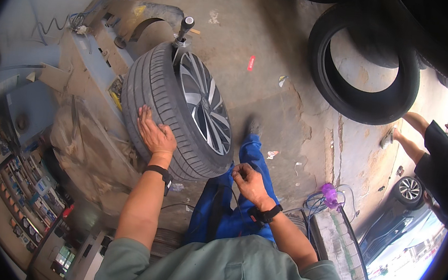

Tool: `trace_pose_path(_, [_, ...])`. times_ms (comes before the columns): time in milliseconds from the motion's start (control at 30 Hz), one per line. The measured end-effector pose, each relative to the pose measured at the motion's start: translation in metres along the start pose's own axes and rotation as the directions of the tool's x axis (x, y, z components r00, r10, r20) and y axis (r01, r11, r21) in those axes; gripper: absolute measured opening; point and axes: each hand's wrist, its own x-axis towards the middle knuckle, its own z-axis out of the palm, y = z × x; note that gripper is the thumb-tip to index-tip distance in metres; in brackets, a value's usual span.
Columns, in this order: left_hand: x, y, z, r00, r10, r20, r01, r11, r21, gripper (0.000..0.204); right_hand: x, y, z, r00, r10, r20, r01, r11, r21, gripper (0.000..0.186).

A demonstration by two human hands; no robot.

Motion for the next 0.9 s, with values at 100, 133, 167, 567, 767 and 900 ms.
trace_pose_path(100, [0.003,0.003,0.002,0.999,0.018,-0.028,-0.018,1.000,-0.001,0.057,-0.009,0.010,0.011,1.000,0.012,0.022,-0.011,0.999,-0.044,0.022])
trace_pose_path(133, [0.007,0.008,0.003,0.999,0.011,-0.034,-0.011,1.000,0.005,0.056,-0.011,0.016,0.013,1.000,0.017,0.025,-0.016,0.999,-0.035,0.019])
trace_pose_path(167, [0.009,0.012,0.003,0.999,0.003,-0.040,-0.003,1.000,0.010,0.056,-0.014,0.023,0.015,0.999,0.021,0.028,-0.020,0.999,-0.028,0.017])
trace_pose_path(567, [0.023,0.016,-0.001,0.997,-0.019,-0.071,0.018,1.000,-0.007,0.056,0.020,-0.020,-0.069,0.958,-0.097,-0.268,0.114,0.992,0.047,0.014])
trace_pose_path(767, [0.020,0.014,0.003,0.998,-0.024,-0.056,0.025,1.000,0.015,0.056,0.020,-0.040,-0.088,0.947,-0.087,-0.311,0.097,0.995,0.016,0.013])
trace_pose_path(900, [0.017,0.010,0.004,0.997,-0.027,-0.070,0.028,1.000,0.004,0.055,0.015,-0.026,-0.075,0.957,-0.065,-0.284,0.067,0.998,-0.001,0.015])
